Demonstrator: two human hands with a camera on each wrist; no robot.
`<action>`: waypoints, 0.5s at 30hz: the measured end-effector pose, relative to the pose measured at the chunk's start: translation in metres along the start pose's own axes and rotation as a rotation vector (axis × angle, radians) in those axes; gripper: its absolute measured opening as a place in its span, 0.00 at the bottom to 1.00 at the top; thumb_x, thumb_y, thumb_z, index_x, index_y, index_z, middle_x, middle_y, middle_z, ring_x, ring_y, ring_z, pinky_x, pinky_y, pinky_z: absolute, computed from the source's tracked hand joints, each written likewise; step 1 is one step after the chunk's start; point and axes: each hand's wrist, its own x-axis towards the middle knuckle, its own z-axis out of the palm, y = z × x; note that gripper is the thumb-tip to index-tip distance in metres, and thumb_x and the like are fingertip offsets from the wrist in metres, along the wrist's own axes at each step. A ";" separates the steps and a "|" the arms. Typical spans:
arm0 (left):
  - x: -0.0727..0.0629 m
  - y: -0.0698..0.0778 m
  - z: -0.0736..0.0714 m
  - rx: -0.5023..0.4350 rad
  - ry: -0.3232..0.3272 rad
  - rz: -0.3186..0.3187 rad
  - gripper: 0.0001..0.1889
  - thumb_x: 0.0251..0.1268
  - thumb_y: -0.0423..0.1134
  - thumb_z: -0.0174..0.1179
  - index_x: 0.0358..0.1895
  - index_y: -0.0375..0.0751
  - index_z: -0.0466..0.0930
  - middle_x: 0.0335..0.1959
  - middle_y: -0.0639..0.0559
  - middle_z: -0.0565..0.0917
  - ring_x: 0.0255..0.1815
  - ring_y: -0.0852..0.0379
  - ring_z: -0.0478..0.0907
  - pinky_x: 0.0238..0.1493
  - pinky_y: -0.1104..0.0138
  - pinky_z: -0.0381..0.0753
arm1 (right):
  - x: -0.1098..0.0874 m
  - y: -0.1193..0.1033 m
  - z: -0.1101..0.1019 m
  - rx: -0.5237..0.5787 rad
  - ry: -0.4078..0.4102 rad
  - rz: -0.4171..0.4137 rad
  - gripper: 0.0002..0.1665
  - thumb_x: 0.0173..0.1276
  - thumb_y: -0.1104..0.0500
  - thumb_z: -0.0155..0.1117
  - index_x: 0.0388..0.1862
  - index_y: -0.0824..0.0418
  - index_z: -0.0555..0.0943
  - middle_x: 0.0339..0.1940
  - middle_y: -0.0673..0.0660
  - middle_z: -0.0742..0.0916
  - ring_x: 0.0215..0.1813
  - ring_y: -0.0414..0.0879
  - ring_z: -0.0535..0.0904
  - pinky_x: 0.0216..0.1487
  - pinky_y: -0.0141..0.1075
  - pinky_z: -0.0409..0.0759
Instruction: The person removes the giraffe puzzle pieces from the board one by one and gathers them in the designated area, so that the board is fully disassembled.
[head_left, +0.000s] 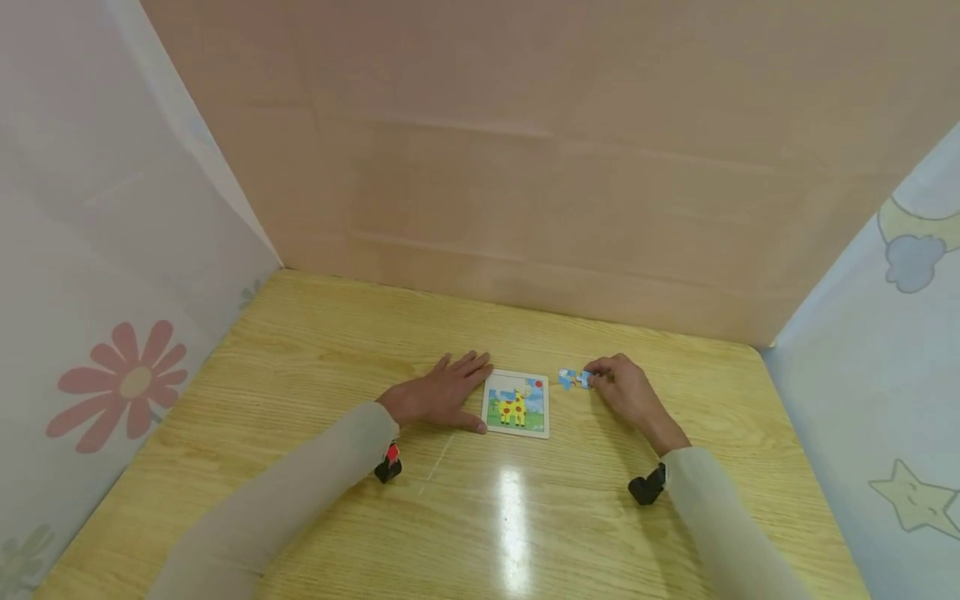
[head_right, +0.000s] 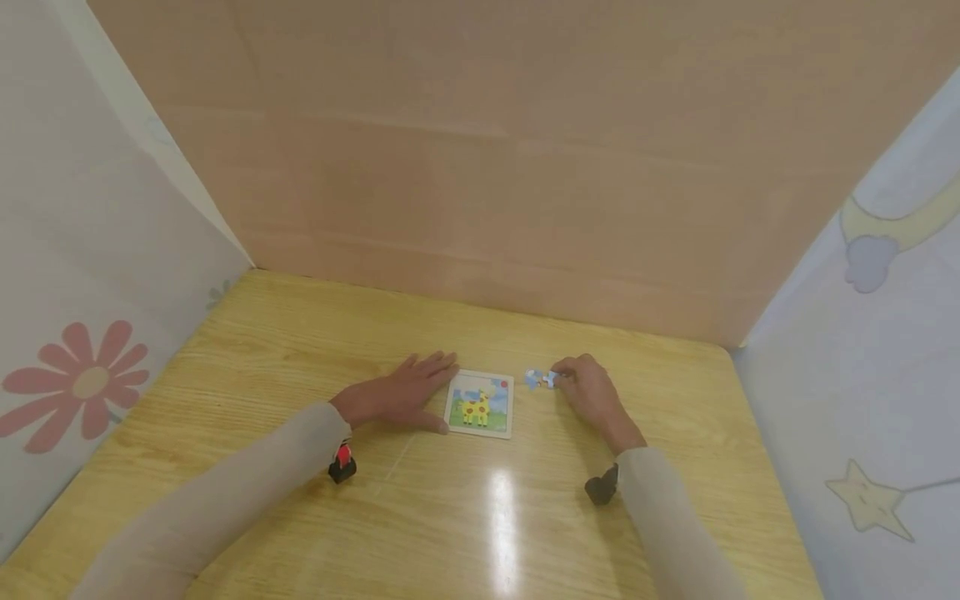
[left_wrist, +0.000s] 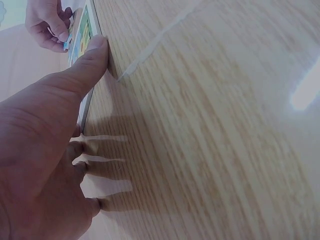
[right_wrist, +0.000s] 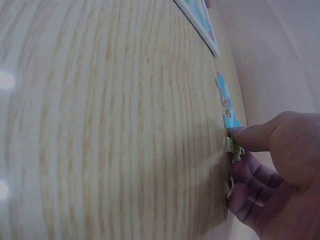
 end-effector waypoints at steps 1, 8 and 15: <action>0.000 0.000 0.000 0.000 0.001 0.000 0.56 0.72 0.68 0.62 0.89 0.44 0.43 0.92 0.48 0.40 0.93 0.45 0.35 0.90 0.39 0.40 | 0.000 0.000 0.000 0.001 0.002 0.004 0.13 0.79 0.62 0.64 0.55 0.68 0.88 0.49 0.67 0.85 0.46 0.55 0.82 0.46 0.45 0.80; 0.001 0.000 0.000 -0.002 0.003 0.004 0.55 0.73 0.68 0.61 0.89 0.44 0.42 0.92 0.48 0.39 0.93 0.45 0.35 0.90 0.39 0.39 | -0.002 -0.001 0.000 0.009 0.015 -0.006 0.16 0.80 0.61 0.62 0.59 0.69 0.86 0.53 0.70 0.84 0.48 0.57 0.82 0.46 0.48 0.82; -0.001 0.003 -0.003 -0.017 0.007 0.011 0.54 0.74 0.67 0.62 0.89 0.43 0.44 0.92 0.46 0.41 0.93 0.43 0.36 0.90 0.40 0.39 | -0.001 -0.010 0.005 0.048 0.012 -0.011 0.19 0.82 0.61 0.60 0.64 0.69 0.83 0.56 0.70 0.82 0.43 0.53 0.80 0.44 0.41 0.78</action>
